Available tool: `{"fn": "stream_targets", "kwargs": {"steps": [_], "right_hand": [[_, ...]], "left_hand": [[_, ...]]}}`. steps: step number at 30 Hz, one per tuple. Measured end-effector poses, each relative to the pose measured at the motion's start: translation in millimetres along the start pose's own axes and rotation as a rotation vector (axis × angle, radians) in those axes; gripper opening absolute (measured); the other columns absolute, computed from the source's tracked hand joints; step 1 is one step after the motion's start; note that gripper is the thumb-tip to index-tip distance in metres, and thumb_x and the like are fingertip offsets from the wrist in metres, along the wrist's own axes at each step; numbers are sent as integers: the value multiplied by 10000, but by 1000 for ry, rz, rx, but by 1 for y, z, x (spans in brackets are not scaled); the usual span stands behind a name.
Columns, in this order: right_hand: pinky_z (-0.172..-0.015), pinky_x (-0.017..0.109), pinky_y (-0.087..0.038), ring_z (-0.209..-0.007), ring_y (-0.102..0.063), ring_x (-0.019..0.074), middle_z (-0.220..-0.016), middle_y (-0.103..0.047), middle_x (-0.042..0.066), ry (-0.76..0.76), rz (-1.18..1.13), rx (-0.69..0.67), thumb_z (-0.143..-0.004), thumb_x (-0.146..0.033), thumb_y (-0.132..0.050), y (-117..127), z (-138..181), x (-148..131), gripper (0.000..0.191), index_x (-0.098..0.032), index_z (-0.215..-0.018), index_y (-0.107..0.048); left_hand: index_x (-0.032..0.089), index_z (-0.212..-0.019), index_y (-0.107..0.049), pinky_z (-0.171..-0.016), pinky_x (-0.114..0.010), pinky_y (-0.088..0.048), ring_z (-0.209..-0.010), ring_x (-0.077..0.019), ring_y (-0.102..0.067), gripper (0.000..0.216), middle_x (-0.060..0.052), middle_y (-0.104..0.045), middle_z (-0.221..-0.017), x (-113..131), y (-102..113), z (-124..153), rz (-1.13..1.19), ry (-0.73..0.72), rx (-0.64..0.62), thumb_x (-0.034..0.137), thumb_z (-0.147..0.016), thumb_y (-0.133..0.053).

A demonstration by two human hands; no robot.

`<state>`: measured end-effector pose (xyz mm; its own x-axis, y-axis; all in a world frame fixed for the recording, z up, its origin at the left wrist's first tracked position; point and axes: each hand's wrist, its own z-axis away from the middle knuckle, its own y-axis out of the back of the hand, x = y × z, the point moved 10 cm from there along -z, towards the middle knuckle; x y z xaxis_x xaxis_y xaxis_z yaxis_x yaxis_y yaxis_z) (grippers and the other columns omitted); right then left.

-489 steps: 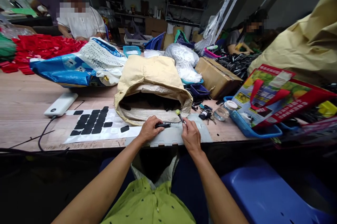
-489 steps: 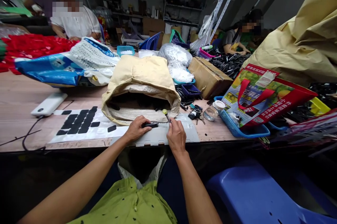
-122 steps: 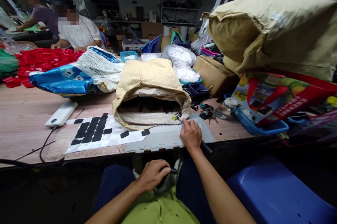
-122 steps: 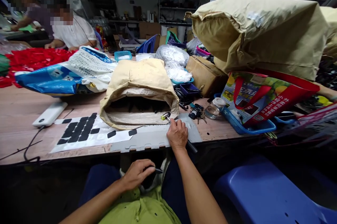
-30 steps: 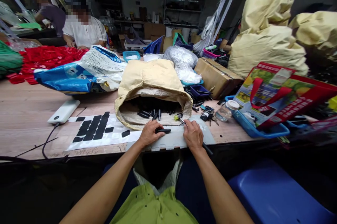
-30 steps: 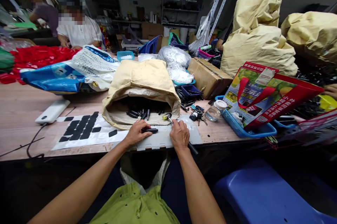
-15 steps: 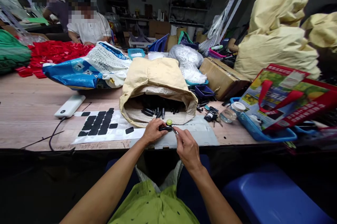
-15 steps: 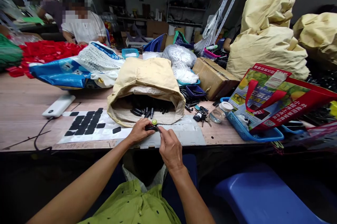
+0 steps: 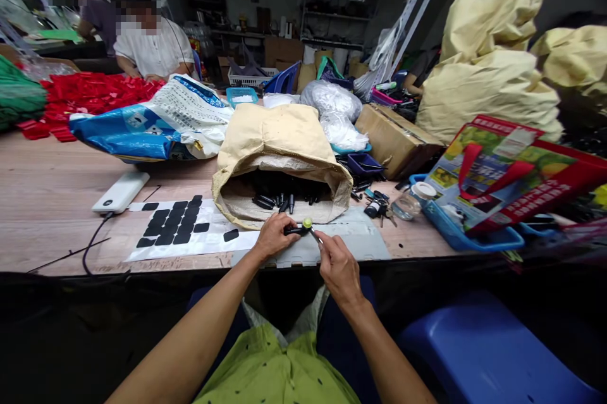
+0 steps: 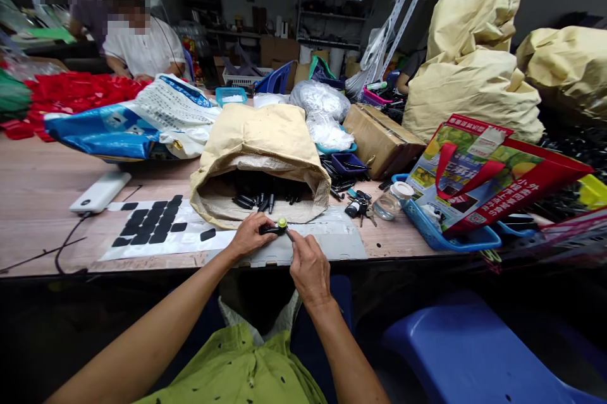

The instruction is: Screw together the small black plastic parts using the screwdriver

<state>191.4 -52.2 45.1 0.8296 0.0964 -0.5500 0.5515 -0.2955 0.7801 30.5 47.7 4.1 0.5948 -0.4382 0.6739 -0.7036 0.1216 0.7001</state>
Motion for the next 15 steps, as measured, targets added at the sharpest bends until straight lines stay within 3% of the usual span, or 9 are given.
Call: {"fn": "stream_targets", "kwargs": {"steps": [7, 15], "right_hand": [[-792, 257, -432, -957, -610, 181, -1025, -666, 45, -75, 135, 109, -986, -200, -495, 16, -29, 32, 364, -280, -1283, -689], [-722, 306, -323, -866, -500, 207, -945, -610, 68, -39, 431, 136, -964, -166, -543, -3, -43, 58, 354, -282, -1254, -710]], "left_hand": [[209, -917, -722, -858, -344, -429, -900, -218, -567, 161, -18, -664, -870, -2, -1, 0, 3, -25, 7, 213, -760, -756], [208, -923, -742, -825, -330, -413, -889, -212, -561, 124, -21, -661, -860, -5, -3, 0, 28, -37, 1, 264, -813, -746]]}}
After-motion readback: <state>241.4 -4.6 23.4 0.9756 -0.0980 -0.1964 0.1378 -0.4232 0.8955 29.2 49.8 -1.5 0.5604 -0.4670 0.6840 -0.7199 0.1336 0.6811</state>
